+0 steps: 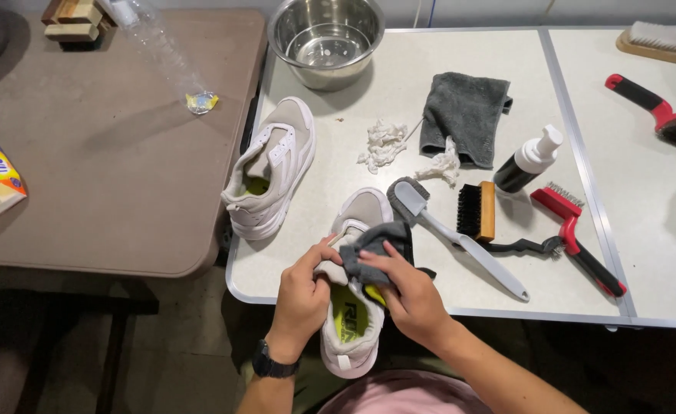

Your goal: Cleaning the interior and exterior of a white sneaker using a brush, cloth, and cleaning solution.

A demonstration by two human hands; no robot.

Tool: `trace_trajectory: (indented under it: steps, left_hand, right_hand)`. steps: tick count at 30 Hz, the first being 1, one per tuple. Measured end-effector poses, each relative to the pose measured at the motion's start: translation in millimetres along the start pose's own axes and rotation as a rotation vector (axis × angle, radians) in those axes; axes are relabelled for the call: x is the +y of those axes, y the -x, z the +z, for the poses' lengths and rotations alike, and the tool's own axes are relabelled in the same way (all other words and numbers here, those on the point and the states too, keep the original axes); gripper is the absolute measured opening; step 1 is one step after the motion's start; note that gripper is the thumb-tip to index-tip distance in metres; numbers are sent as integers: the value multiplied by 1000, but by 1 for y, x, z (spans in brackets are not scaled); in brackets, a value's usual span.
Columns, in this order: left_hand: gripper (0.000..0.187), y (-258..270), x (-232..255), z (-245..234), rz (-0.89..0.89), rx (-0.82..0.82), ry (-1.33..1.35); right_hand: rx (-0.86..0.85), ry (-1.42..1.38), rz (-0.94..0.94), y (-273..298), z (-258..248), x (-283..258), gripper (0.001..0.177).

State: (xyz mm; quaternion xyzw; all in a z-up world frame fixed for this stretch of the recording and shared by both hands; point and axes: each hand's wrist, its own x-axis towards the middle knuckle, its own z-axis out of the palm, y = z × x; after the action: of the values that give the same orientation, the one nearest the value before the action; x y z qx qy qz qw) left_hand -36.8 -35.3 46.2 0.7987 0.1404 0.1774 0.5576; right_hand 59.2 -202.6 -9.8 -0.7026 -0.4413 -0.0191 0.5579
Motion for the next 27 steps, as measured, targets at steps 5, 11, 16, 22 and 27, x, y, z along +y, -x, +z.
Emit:
trace_trajectory:
  steps: [5,11,16,22,27]
  left_hand:
    - [44,-4,1,-2,7,-24,-2]
    - [43,-4,5,-13,36,-66,-5]
    - [45,-9,13,-17,39,-152,-33]
    - [51,-50,-2,-25,178,-336,-213]
    - [44,-88,-3,-29,344,-459,-365]
  right_hand:
    - [-91,-222,59,23,-17,-4,26]
    - [58,-324,474,32,-63,26,32]
    - [226,-149,564,18,-84,45,27]
    - [354,-298,551,-1,-85,40,23]
    - [408,-151,468,7,-84,55,22]
